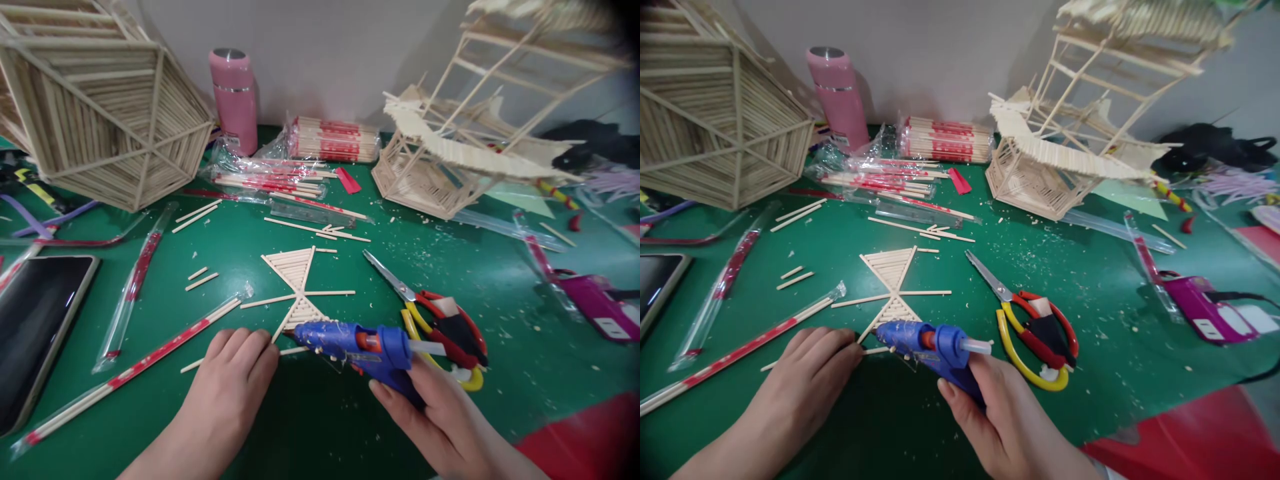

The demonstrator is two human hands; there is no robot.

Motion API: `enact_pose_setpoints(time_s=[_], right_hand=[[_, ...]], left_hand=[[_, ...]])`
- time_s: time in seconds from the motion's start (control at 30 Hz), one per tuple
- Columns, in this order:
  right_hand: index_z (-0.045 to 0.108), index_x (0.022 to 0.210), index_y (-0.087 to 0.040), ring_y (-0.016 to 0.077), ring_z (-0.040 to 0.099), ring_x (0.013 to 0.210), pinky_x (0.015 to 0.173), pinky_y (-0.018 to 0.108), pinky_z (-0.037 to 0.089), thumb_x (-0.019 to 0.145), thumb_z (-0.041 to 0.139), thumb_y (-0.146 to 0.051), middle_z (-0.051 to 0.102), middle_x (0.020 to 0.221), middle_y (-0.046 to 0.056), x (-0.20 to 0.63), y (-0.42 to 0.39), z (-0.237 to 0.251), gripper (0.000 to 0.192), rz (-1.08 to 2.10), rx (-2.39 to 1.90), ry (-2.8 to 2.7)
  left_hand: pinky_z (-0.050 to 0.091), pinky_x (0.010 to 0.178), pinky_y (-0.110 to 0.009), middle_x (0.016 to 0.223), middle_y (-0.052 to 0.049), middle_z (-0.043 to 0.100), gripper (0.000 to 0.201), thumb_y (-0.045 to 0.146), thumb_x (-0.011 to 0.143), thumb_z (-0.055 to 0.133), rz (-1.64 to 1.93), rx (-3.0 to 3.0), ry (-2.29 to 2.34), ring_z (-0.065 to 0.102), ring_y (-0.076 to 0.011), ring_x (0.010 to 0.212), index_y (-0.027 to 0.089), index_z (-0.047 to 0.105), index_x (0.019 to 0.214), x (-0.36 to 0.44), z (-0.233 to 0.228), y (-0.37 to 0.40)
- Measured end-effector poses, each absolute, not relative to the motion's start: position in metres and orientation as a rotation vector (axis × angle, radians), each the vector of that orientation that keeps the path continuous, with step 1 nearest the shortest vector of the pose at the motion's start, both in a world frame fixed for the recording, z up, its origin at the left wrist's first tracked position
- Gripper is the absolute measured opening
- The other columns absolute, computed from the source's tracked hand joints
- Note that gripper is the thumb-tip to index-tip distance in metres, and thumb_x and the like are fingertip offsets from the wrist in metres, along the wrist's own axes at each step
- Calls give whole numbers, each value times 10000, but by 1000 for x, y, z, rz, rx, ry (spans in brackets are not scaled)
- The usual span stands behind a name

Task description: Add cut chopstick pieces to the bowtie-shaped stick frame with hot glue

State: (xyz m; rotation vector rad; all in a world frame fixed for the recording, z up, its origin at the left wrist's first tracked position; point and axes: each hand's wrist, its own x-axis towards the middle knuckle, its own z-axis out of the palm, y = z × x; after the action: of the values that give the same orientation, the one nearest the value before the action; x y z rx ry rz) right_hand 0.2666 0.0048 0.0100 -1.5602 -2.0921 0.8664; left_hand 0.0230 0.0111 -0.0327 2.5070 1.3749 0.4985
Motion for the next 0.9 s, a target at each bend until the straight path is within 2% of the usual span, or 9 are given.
enact_pose_setpoints(time_s=[0.13,0.3,0.43,0.73,0.9], right_hand=[[543,1102,-258,175,643,775,674,251,537,855,491,-295,663,882,34,265,7,10,255,832,-1532,-2134],[535,1052,-249,156,640,672,612,232,535,846,492,-254,653,787,20,265,8,13,210,816,-1474,-2182],[540,1040,-237,178,646,701,627,259,534,849,471,-249,662,817,39,264,8,16,204,839,-1482,-2174],[521,1020,-261,142,606,574,535,224,505,846,470,-252,627,722,-9,266,10,14,181,776,-1465,-2181],[517,1046,-269,149,628,642,577,224,515,845,484,-261,650,783,-3,265,11,15,204,777,-1478,-2174]], left_hand=[[365,628,-319,871,-41,577,259,169,939,283,544,2483,1430,489,-169,735,177,535,881,25,-32,11],[365,610,-310,858,-37,587,268,164,933,283,517,2505,1435,492,-161,702,184,543,866,26,-31,13],[359,604,-306,857,-39,584,254,166,933,290,502,2508,1439,489,-166,703,176,536,870,26,-31,13],[363,588,-300,805,-34,584,261,153,929,287,497,2556,1425,486,-162,668,173,535,852,26,-31,16],[368,572,-289,776,-24,587,321,153,929,259,500,2581,1432,481,-148,644,177,561,824,26,-28,17]])
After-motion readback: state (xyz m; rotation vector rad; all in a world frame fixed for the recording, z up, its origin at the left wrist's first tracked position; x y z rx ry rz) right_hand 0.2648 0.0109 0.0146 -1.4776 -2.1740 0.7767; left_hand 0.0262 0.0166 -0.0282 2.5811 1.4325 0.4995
